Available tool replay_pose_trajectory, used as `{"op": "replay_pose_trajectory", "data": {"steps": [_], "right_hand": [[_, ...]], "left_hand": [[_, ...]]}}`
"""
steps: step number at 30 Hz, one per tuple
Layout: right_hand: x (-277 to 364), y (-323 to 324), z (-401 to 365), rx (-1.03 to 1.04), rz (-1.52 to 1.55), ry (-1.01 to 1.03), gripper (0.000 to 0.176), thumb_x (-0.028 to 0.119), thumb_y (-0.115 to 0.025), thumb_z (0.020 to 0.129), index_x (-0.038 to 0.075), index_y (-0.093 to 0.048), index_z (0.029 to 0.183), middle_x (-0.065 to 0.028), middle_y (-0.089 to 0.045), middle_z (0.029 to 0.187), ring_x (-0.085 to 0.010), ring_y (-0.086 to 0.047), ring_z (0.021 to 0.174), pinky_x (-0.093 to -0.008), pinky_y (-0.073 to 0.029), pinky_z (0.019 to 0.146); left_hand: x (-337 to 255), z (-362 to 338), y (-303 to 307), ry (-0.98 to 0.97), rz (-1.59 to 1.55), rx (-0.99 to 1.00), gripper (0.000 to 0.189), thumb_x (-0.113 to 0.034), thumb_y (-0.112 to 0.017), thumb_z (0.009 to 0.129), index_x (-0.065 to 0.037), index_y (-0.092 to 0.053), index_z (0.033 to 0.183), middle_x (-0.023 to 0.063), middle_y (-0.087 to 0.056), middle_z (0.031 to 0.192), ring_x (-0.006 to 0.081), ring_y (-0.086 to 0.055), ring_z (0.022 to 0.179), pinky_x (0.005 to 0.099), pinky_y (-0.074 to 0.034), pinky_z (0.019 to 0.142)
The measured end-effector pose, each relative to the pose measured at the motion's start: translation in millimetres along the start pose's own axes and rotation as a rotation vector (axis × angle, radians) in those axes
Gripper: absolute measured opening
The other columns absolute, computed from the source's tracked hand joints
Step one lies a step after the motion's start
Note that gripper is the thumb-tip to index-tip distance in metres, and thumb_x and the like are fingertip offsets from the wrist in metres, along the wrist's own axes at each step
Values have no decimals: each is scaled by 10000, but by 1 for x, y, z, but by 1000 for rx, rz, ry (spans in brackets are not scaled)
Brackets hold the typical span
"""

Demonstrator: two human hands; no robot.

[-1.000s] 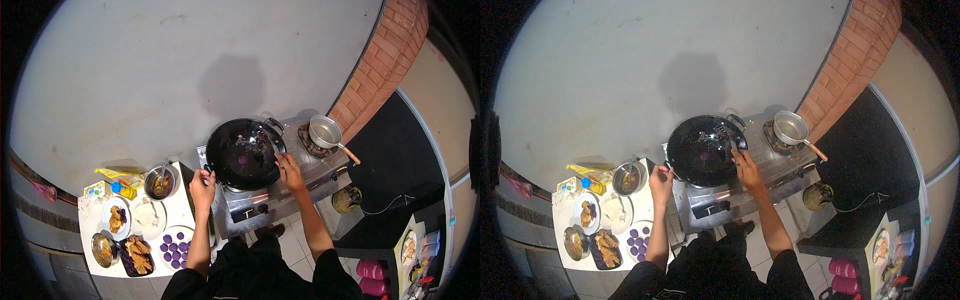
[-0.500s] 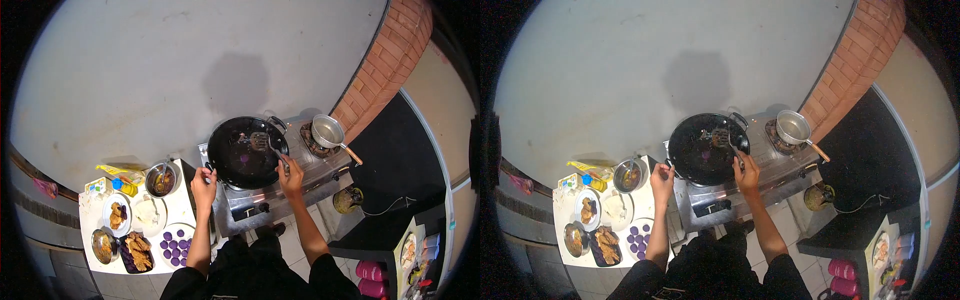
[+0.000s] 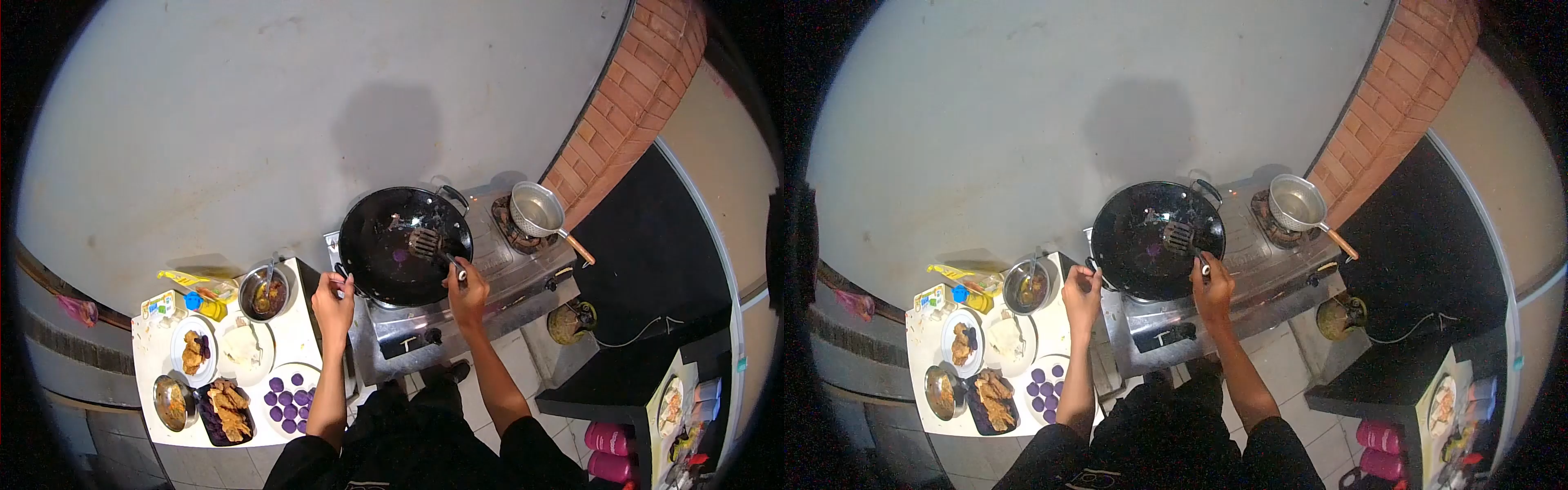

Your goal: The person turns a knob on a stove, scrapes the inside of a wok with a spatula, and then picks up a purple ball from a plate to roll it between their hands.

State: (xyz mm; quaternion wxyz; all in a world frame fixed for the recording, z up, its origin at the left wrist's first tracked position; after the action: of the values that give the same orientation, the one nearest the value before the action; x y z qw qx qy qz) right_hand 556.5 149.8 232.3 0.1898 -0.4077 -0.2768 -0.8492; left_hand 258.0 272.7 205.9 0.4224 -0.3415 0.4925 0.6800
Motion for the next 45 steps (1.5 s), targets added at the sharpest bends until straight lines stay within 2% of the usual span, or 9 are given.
{"op": "replay_pose_trajectory", "data": {"steps": [9, 12, 21, 27, 30, 36, 39, 44, 45], "right_hand": [[-12, -12, 1, -19, 3, -120, 235, 122, -681, 946, -72, -683, 1079, -121, -705, 717, -165, -697, 586, -299, -547, 543], [-12, -15, 0, -43, 71, -168, 191, 80, -673, 945, -67, -681, 1068, -85, -691, 682, -128, -685, 582, -255, -539, 542], [16, -13, -3, -36, 75, -61, 216, 93, -690, 939, -68, -681, 1082, -103, -693, 692, -141, -691, 592, -278, -543, 534], [31, -16, -7, -18, 131, -75, 199, 53, -696, 927, -75, -670, 1077, -130, -704, 797, -150, -692, 612, -273, -555, 516], [45, -18, -12, 8, 125, 66, 197, 21, -704, 912, -68, -664, 1083, -142, -703, 844, -156, -698, 633, -269, -569, 520], [57, -20, -16, 14, 105, 114, 185, 27, -699, 922, -80, -674, 1071, -113, -696, 750, -138, -697, 628, -259, -570, 537], [57, -18, -16, 42, 116, 121, 205, 14, -709, 907, -72, -661, 1087, -161, -706, 865, -172, -717, 671, -282, -583, 535], [39, -2, -7, -31, 87, -7, 194, 44, -698, 923, -78, -671, 1071, -153, -707, 780, -165, -715, 625, -285, -568, 524], [35, 2, -5, -52, 74, -26, 192, 50, -696, 926, -80, -673, 1066, -149, -705, 754, -164, -714, 611, -285, -564, 520]], "left_hand": [[-6, 0, 4, 19, 47, 3, 250, -198, -765, 878, -16, -594, 873, 105, -612, 630, 209, -596, 558, 343, -452, 560], [-4, 0, 4, 28, 57, 4, 260, -205, -768, 876, -16, -589, 869, 104, -602, 619, 212, -593, 553, 346, -451, 559], [-4, 0, 3, 12, 33, 0, 257, -208, -768, 878, -20, -593, 871, 102, -602, 623, 208, -587, 547, 348, -446, 555], [-3, 0, 2, 42, 41, 16, 262, -219, -771, 876, -22, -599, 878, 97, -610, 628, 209, -587, 548, 346, -448, 560], [3, 0, 1, 36, 43, 9, 266, -225, -773, 876, -21, -601, 879, 98, -614, 631, 212, -590, 551, 346, -449, 559], [1, 1, 2, 35, 40, 6, 262, -219, -772, 877, -21, -602, 875, 99, -612, 626, 216, -593, 554, 348, -450, 560], [-1, 0, 1, 35, 26, 6, 251, -204, -769, 880, -18, -601, 873, 97, -609, 625, 208, -585, 547, 342, -449, 556], [-3, 0, 3, 32, 7, 15, 244, -175, -759, 888, -25, -567, 871, 51, -579, 614, 126, -540, 548, 301, -420, 550], [-4, 0, 3, 26, 8, 7, 241, -178, -759, 888, -22, -577, 870, 62, -585, 614, 141, -549, 544, 307, -426, 547]]}}
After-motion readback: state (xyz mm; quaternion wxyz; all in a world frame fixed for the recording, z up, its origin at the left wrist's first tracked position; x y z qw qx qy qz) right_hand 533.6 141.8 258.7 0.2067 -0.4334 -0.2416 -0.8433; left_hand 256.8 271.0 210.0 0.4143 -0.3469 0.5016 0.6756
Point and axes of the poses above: each hand's wrist, its own z-axis towards the middle knuckle, its own y-axis out of the back of the hand, x = y × z, the point moved 10 cm from there along z, towards the middle knuckle
